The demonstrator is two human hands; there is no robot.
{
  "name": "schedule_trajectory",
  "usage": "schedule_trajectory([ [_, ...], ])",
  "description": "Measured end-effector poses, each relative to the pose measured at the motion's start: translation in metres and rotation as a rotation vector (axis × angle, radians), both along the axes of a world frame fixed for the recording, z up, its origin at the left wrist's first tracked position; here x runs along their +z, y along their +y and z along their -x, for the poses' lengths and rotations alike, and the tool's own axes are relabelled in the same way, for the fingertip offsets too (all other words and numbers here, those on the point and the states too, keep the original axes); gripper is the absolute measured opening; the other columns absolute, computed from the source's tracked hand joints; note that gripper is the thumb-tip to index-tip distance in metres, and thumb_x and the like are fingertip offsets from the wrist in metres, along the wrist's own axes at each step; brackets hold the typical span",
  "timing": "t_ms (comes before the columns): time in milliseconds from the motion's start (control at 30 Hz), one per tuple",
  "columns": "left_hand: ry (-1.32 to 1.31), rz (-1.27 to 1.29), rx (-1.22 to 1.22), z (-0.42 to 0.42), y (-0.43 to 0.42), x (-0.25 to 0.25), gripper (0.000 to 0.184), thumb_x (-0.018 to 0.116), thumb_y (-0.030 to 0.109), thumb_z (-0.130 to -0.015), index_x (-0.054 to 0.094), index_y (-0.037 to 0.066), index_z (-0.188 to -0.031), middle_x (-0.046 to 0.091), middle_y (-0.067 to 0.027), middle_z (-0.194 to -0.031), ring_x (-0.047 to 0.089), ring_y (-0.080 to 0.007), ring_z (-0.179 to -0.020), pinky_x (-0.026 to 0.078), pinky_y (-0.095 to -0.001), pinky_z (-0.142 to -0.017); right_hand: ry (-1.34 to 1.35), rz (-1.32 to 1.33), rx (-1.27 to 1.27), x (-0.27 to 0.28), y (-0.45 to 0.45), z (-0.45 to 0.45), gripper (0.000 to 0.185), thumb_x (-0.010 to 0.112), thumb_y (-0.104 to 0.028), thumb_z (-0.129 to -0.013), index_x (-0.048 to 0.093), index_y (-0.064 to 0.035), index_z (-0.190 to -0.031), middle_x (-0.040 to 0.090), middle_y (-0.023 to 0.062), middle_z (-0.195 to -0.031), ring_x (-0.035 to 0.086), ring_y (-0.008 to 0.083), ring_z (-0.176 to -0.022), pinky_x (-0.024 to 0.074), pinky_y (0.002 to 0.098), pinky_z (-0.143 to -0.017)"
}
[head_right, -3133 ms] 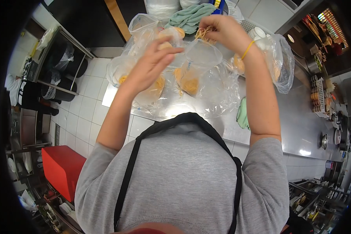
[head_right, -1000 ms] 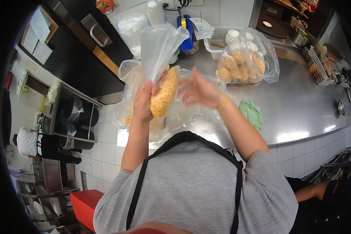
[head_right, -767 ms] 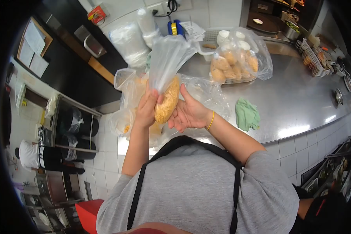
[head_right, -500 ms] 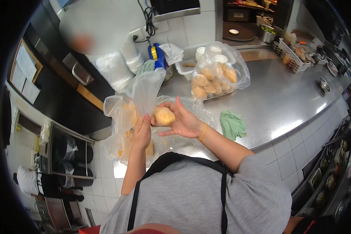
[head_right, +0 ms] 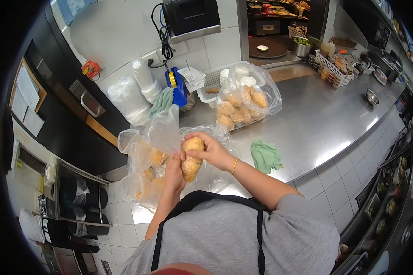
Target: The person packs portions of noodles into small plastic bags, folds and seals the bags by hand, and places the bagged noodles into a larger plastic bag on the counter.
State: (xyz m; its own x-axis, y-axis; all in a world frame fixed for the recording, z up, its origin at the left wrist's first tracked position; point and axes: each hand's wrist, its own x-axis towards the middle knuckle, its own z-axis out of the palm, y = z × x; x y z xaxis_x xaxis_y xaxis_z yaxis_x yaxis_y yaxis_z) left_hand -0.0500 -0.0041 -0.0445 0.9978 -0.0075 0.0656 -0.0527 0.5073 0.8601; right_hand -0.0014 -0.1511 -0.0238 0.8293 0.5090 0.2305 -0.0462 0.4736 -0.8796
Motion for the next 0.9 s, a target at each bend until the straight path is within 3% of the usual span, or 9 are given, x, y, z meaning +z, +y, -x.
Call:
schedule_trajectory([
  [67, 0.045, 0.069, 0.058, 0.001, -0.006, 0.004, 0.026, 0.041, 0.03, -0.094, 0.048, 0.008, -0.082, 0.044, 0.001, -0.079, 0.043, -0.009, -0.076, 0.038, -0.0225, -0.072, -0.727, 0.36, -0.283, -0.002, -0.005, -0.001, 0.03, 0.063, -0.013, -0.079, 0.054, -0.006, -0.107, 0.052, 0.0072, -0.107, 0.05, 0.0175, -0.102, 0.0394, 0.0291, -0.087],
  [233, 0.001, 0.008, 0.06, 0.003, -0.008, 0.0, 0.027, 0.041, 0.03, -0.094, 0.048, 0.006, -0.082, 0.045, 0.0011, -0.08, 0.043, -0.0082, -0.077, 0.037, -0.0216, -0.072, -0.534, 0.313, -0.351, 0.0, -0.002, 0.021, 0.034, 0.065, -0.012, -0.078, 0.053, -0.0046, -0.109, 0.052, 0.0091, -0.11, 0.049, 0.0189, -0.104, 0.0401, 0.0305, -0.088],
  [300, -0.043, -0.047, 0.069, 0.003, -0.006, 0.005, 0.028, 0.04, 0.03, -0.094, 0.048, 0.006, -0.083, 0.045, 0.0013, -0.081, 0.043, -0.0079, -0.078, 0.036, -0.0212, -0.072, -0.107, -0.116, -0.273, 0.006, 0.002, 0.03, 0.045, 0.067, -0.009, -0.075, 0.047, -0.0059, -0.115, 0.048, 0.0089, -0.116, 0.048, 0.0192, -0.106, 0.0397, 0.0315, -0.09],
  [433, -0.123, -0.221, 0.083, 0.004, -0.005, 0.015, 0.031, 0.039, 0.032, -0.094, 0.048, 0.005, -0.083, 0.048, -0.0012, -0.086, 0.043, -0.0084, -0.082, 0.035, -0.0216, -0.077, -0.145, 0.206, -0.047, 0.009, -0.014, 0.027, 0.053, 0.067, -0.005, -0.073, 0.042, -0.0069, -0.12, 0.044, 0.0081, -0.121, 0.047, 0.0191, -0.109, 0.0391, 0.0326, -0.092],
  [500, -0.148, -0.202, 0.093, 0.001, -0.006, 0.011, 0.031, 0.039, 0.032, -0.094, 0.048, 0.004, -0.084, 0.049, -0.0023, -0.09, 0.044, -0.0088, -0.084, 0.034, -0.0221, -0.079, -0.616, 0.494, -0.363, 0.015, -0.015, 0.031, 0.045, 0.066, -0.004, -0.073, 0.047, -0.0057, -0.114, 0.048, 0.0083, -0.117, 0.047, 0.0219, -0.11, 0.0393, 0.0342, -0.092],
  [567, -0.064, -0.107, 0.159, -0.004, -0.007, -0.001, 0.028, 0.039, 0.026, -0.094, 0.046, 0.003, -0.108, 0.046, -0.002, -0.09, 0.044, -0.013, -0.089, 0.033, -0.0276, -0.088, -0.806, 0.486, -0.427, 0.004, -0.01, 0.028, 0.041, 0.066, -0.005, -0.074, 0.049, -0.0048, -0.111, 0.05, 0.009, -0.115, 0.048, 0.0234, -0.11, 0.039, 0.035, -0.093],
  [667, 0.253, 0.161, 0.203, -0.005, -0.006, 0.005, 0.024, 0.039, 0.024, -0.094, 0.048, 0.004, -0.103, 0.049, -0.0048, -0.099, 0.046, -0.0157, -0.094, 0.036, -0.0303, -0.089, -1.183, 0.41, -0.455, -0.016, 0.002, 0.026, 0.036, 0.062, -0.005, -0.075, 0.052, -0.0026, -0.11, 0.053, 0.0135, -0.11, 0.05, 0.0302, -0.104, 0.0396, 0.0354, -0.089],
  [733, 0.254, 0.179, 0.181, -0.008, 0.006, -0.011, 0.027, 0.036, 0.028, -0.095, 0.048, 0.004, -0.099, 0.05, -0.0054, -0.104, 0.047, -0.0151, -0.095, 0.04, -0.0308, -0.086, -0.861, 0.321, -0.113, -0.018, 0.004, 0.041, 0.031, 0.061, -0.008, -0.079, 0.054, -0.0015, -0.108, 0.054, 0.0117, -0.111, 0.051, 0.0258, -0.104, 0.0396, 0.0336, -0.09],
  [900, -0.026, 0.084, 0.173, 0.005, -0.002, 0.019, 0.026, 0.039, 0.031, -0.094, 0.047, 0.008, -0.083, 0.049, -0.0038, -0.095, 0.049, -0.0126, -0.086, 0.043, -0.0272, -0.076, -0.028, 0.177, -0.095, -0.037, 0.004, 0.015, 0.066, 0.066, -0.01, -0.076, 0.028, -0.0083, -0.13, 0.042, 0.0061, -0.115, 0.041, 0.0168, -0.109, 0.038, 0.0324, -0.091],
])
